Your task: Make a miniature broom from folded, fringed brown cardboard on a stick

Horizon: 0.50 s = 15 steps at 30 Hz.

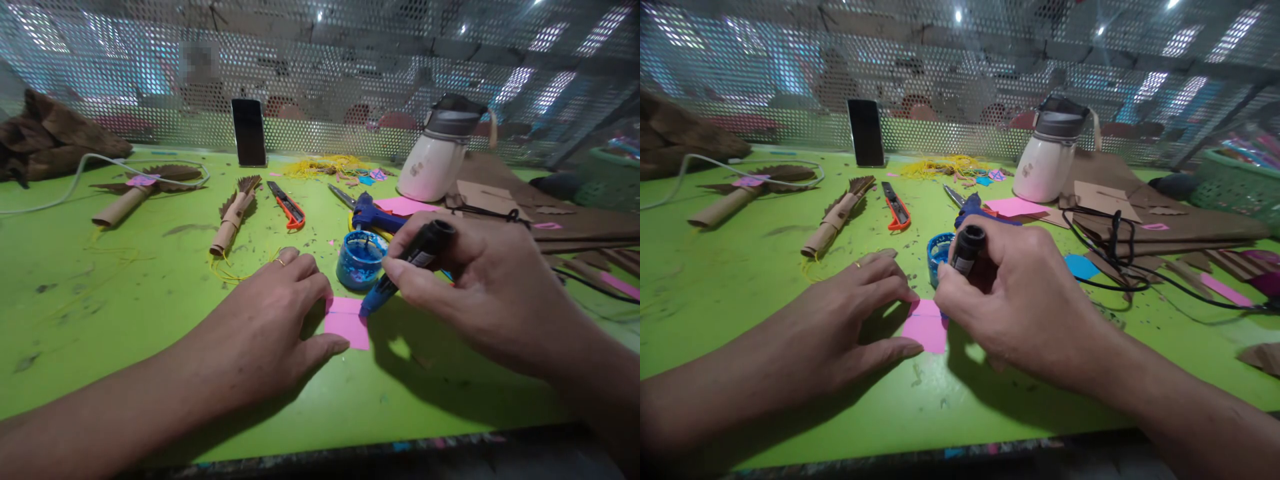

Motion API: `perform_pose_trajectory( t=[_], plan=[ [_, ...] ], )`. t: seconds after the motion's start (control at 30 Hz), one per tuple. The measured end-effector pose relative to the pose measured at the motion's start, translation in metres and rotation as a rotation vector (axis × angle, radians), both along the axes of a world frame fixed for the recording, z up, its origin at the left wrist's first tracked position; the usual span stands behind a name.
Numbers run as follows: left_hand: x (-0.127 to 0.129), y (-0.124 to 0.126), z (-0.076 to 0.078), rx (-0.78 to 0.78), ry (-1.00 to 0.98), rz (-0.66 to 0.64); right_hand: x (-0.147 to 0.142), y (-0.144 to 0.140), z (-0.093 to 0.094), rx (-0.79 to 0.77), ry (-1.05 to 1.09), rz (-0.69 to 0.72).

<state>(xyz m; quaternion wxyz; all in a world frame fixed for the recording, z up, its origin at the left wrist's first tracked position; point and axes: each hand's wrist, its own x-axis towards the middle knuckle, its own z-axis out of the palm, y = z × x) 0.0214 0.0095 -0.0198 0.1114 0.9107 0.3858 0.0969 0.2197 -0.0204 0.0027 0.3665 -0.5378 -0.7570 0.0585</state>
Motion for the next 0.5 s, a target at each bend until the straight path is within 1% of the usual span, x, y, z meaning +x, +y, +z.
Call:
perform_pose_trajectory(
  t=[0.23, 0.5],
  plan=[
    [-0.0004, -0.0001, -0.0012, 0.010, -0.018, -0.003, 0.0000, 0.0007, -0.0009, 0.018, 0.012, 0.013],
    [-0.0007, 0.0000, -0.0015, 0.007, -0.008, -0.002, -0.0004, 0.0002, 0.0007, 0.068, 0.034, -0.034]
  ],
)
